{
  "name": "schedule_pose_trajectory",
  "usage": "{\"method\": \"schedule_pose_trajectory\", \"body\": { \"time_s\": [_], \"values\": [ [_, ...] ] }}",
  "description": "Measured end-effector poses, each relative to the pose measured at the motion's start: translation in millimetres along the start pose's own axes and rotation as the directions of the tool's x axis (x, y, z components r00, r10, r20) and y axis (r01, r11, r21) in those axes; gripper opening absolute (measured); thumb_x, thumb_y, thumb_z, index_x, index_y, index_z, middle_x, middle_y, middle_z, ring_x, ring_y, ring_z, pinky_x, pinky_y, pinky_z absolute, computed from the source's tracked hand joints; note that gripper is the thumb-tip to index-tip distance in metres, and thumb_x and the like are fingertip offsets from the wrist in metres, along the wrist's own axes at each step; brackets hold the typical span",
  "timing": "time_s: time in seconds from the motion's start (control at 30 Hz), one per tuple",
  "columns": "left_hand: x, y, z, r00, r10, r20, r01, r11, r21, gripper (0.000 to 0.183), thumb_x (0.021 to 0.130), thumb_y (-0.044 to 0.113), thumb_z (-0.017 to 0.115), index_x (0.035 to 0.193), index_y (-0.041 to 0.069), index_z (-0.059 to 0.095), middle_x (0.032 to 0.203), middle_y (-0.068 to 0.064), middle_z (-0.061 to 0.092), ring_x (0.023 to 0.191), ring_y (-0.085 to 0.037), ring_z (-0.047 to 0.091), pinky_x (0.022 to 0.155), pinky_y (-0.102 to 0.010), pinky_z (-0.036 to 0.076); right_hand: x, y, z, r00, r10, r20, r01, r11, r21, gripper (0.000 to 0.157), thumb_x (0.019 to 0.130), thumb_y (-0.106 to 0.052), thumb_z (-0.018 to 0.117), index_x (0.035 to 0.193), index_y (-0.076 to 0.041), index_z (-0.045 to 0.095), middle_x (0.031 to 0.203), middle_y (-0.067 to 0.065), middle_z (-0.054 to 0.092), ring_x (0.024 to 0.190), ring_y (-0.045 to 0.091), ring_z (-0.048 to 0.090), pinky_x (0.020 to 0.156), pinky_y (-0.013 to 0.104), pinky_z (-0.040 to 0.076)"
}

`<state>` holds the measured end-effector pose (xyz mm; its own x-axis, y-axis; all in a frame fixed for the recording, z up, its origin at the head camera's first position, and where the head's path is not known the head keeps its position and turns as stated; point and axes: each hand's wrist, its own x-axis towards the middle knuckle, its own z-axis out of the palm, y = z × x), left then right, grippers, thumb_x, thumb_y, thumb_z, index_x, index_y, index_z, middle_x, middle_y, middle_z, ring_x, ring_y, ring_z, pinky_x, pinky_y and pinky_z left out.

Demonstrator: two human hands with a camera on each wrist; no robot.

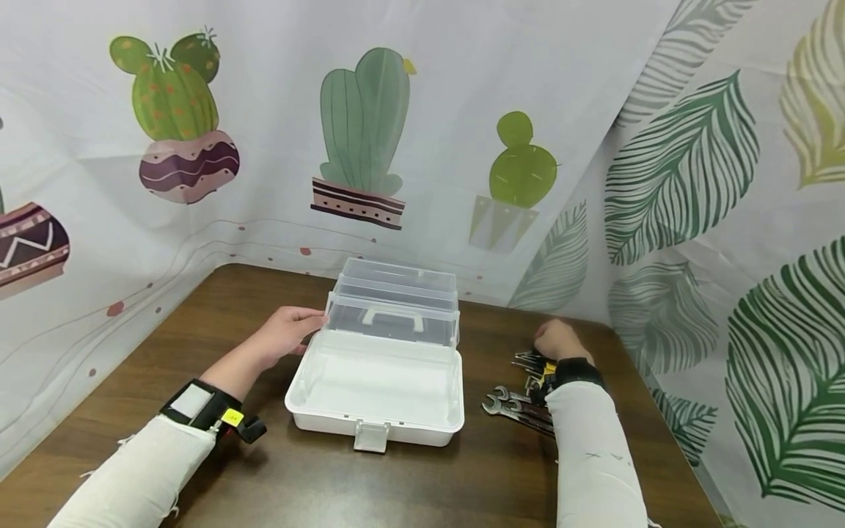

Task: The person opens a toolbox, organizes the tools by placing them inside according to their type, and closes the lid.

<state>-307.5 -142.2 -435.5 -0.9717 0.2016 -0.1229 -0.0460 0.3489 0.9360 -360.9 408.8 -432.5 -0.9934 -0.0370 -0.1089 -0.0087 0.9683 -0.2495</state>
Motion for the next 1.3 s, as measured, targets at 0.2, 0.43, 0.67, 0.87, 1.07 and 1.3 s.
{"method": "schedule_pose_trajectory", "body": {
  "time_s": [0.2, 0.43, 0.67, 0.87, 1.07, 1.3],
  "values": [
    [-0.5, -2.0, 0.6, 1.0, -0.004, 0.001, 0.004, 1.0, 0.005, 0.049, 0.107, 0.037, 0.053, 0.143, 0.005, 0.06, 0.152, -0.018, 0.055, 0.143, -0.037, 0.048, 0.099, -0.054, 0.057, -4.6, -2.6, -0.8, 1.0, 0.011, 0.014, -0.011, 1.0, 0.021, 0.029, 0.089, -0.012, 0.057, 0.106, 0.003, 0.075, 0.111, 0.023, 0.073, 0.093, 0.033, 0.066, 0.08, 0.045, 0.055],
    [-2.0, -0.7, 1.1, 1.0, -0.002, -0.002, 0.002, 1.0, 0.004, 0.049, 0.107, 0.038, 0.054, 0.143, 0.005, 0.06, 0.152, -0.018, 0.055, 0.143, -0.037, 0.048, 0.099, -0.053, 0.057, -7.1, -0.2, -0.5, 1.0, 0.008, 0.022, -0.009, 0.999, 0.05, 0.019, 0.086, -0.012, 0.061, 0.094, -0.001, 0.075, 0.096, 0.015, 0.074, 0.08, 0.024, 0.062, 0.067, 0.034, 0.05],
    [-1.6, 0.1, 1.9, 1.0, 0.0, 0.0, 0.0, 1.0, 0.005, 0.049, 0.107, 0.039, 0.054, 0.142, 0.005, 0.061, 0.151, -0.018, 0.056, 0.143, -0.037, 0.049, 0.1, -0.053, 0.057, -4.2, 2.8, 2.7, 1.0, -0.013, 0.004, 0.013, 1.0, 0.024, 0.015, 0.084, -0.01, 0.062, 0.088, -0.003, 0.075, 0.09, 0.013, 0.073, 0.076, 0.024, 0.06, 0.064, 0.033, 0.047],
    [-2.6, 1.1, 2.1, 1.0, -0.005, 0.003, 0.005, 1.0, -0.001, 0.049, 0.107, 0.038, 0.053, 0.144, 0.007, 0.06, 0.151, -0.018, 0.055, 0.141, -0.037, 0.051, 0.097, -0.053, 0.058, -2.5, 2.0, 4.2, 1.0, -0.014, 0.011, 0.014, 1.0, 0.009, 0.01, 0.085, -0.007, 0.061, 0.085, -0.004, 0.071, 0.085, 0.011, 0.069, 0.075, 0.024, 0.058, 0.063, 0.032, 0.045],
    [-3.7, 1.8, 3.0, 1.0, -0.004, 0.002, 0.004, 1.0, -0.011, 0.049, 0.107, 0.038, 0.053, 0.148, 0.012, 0.056, 0.154, -0.014, 0.054, 0.139, -0.035, 0.053, 0.095, -0.052, 0.059, -4.1, 0.4, 2.0, 1.0, -0.03, 0.003, 0.03, 0.999, -0.011, 0.009, 0.084, -0.005, 0.061, 0.086, -0.004, 0.07, 0.085, 0.011, 0.069, 0.078, 0.026, 0.058, 0.066, 0.034, 0.046],
    [-4.8, 3.6, 3.9, 1.0, 0.001, -0.001, -0.001, 1.0, -0.03, 0.048, 0.108, 0.035, 0.052, 0.149, 0.011, 0.055, 0.151, -0.016, 0.057, 0.133, -0.034, 0.058, 0.093, -0.049, 0.06, -3.3, 2.0, 1.1, 0.999, -0.046, -0.01, 0.046, 0.999, -0.025, 0.005, 0.083, -0.004, 0.063, 0.085, -0.005, 0.068, 0.085, 0.011, 0.067, 0.08, 0.027, 0.059, 0.069, 0.037, 0.047]
  ]
}}
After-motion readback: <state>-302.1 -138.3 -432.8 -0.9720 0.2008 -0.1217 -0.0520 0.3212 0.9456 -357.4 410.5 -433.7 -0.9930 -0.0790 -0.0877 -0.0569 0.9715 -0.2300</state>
